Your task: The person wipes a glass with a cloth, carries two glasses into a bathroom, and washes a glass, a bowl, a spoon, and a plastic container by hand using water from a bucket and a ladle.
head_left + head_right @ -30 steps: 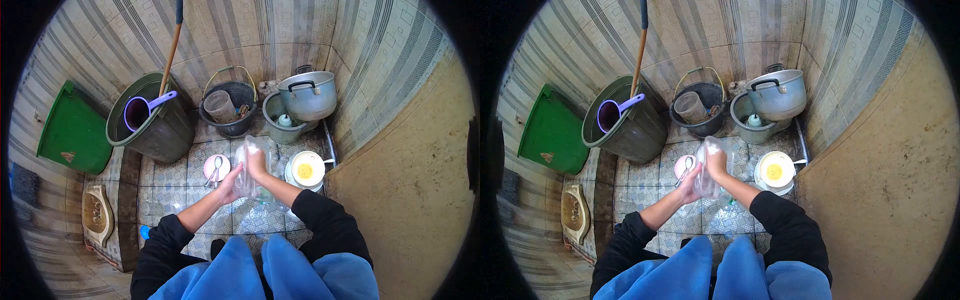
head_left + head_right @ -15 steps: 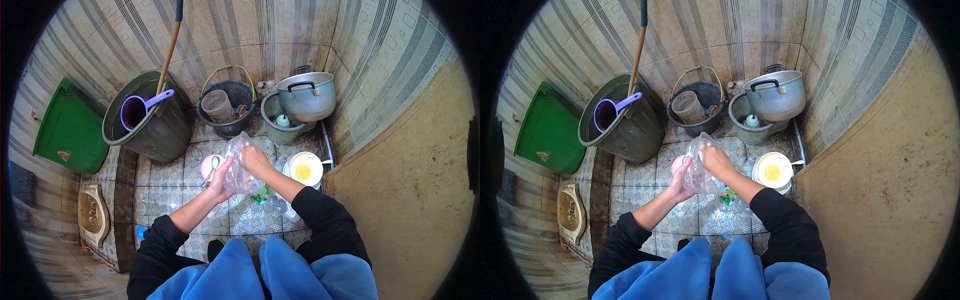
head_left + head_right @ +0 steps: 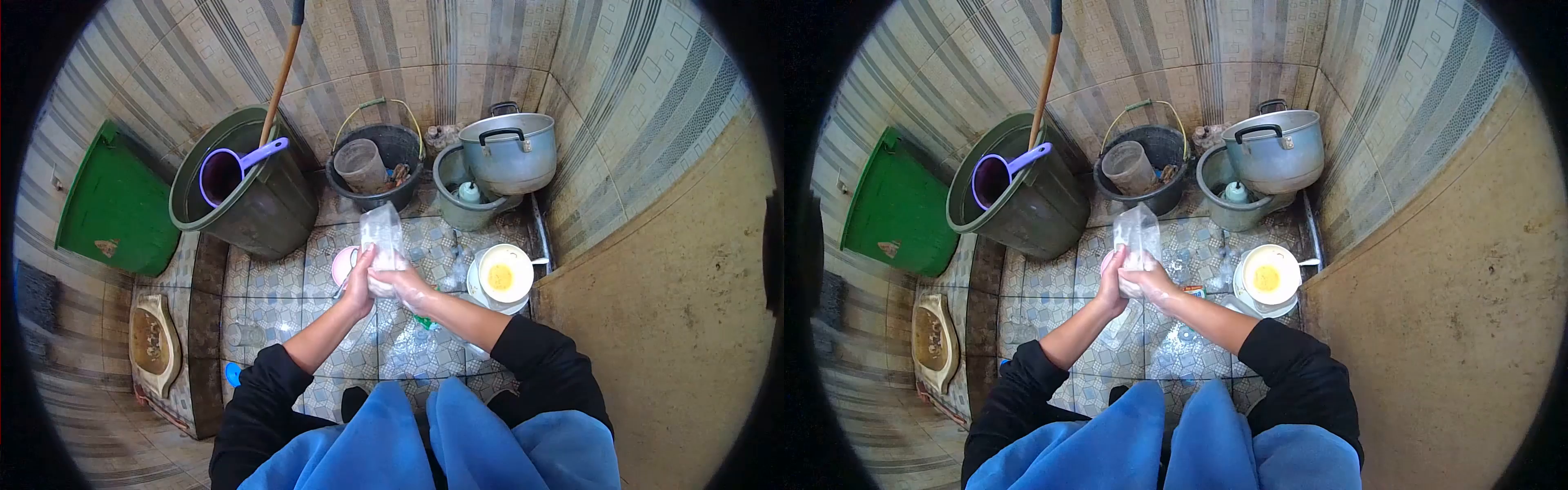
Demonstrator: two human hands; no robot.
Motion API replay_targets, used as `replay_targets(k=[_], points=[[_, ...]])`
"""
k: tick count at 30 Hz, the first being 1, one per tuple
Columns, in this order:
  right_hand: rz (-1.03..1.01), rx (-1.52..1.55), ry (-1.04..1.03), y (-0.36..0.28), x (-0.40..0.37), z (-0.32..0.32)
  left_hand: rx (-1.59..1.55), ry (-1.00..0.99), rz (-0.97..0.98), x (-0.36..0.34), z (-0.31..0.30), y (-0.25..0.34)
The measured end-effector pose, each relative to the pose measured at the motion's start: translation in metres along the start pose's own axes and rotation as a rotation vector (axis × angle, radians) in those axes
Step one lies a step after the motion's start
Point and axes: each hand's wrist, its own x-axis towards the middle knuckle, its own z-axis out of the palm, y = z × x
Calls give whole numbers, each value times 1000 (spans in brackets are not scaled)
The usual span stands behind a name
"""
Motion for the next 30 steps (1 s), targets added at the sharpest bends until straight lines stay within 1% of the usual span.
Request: replay_targets(k=[1, 2, 3, 4, 5, 6, 7, 8, 9, 10, 11, 12, 13, 14, 15, 17, 18, 19, 21, 22, 23, 25, 26, 27, 28, 29, 30], points=[[2, 1, -2, 5, 4, -5, 37, -22, -25, 0, -1, 1], [213, 96, -71, -1, 4, -7, 15, -37, -130, -4, 0, 5], [423, 189, -138, -6, 4, -6, 14, -35, -129, -5, 0, 2], [365, 330, -99, -9, 1, -4, -10, -40, -120, -6, 0, -4], [363, 329, -99, -13, 3, -4, -34, -47, -110, -8, 5, -4], [369, 497, -110, -17, 5, -5, -76, -153, -174, -12, 9, 1], [374, 665, -120, -21, 7, -6, -77, -152, -176, -13, 11, -1], [359, 617, 3, -38, 6, -1, 34, -181, -40, -14, 14, -5], [359, 614, 1, -45, 13, -7, 143, -208, 96, -15, 14, -7], [351, 575, -16, -52, 18, -17, 224, -222, 163, -7, 6, -16], [341, 536, -32, -59, 22, -25, 223, -223, 166, -9, 7, -13], [339, 534, -33, -74, 19, -25, 393, -263, 250, -12, 9, -8], [460, 477, -46, -89, 13, -25, 564, -300, 332, -14, 9, -5], [582, 419, -58, -98, 9, -26, 640, -306, 367, -12, 6, -2], [583, 419, -56, -95, 12, -35, 639, -306, 365, -12, 1, 2], [541, 254, -276, -87, 21, -52, 1165, -325, 637, -11, -5, 11], [547, 181, -269, -82, 17, -55, 1186, -300, 634, -9, -6, 12], [547, 180, -266, -77, 16, -57, 1184, -302, 634, -8, -5, 11], [449, 151, -215, -67, 15, -53, 1194, -258, 693, -8, -5, 10], [355, 82, -156, -64, 14, -51, 1195, -255, 694, -9, -5, 9], [353, 81, -157, -59, 14, -49, 1145, -286, 694, -9, -6, 7], [107, -153, -120, -42, 14, -49, 1095, -322, 692, -5, -5, 2], [-22, -358, -151, -39, 12, -46, 632, -284, 456, -3, -1, 2], [-22, -354, -151, -38, 9, -45, 173, -233, 215, -3, 3, 2], [-81, -693, -283, -38, 7, -44, 50, -55, 19, -4, 6, 2], [-143, -1031, -415, -39, 4, -41, 54, -51, 20, -7, 6, 7], [-143, -1028, -418, -37, 1, -36, -36, -101, -183, -9, 5, 11]])
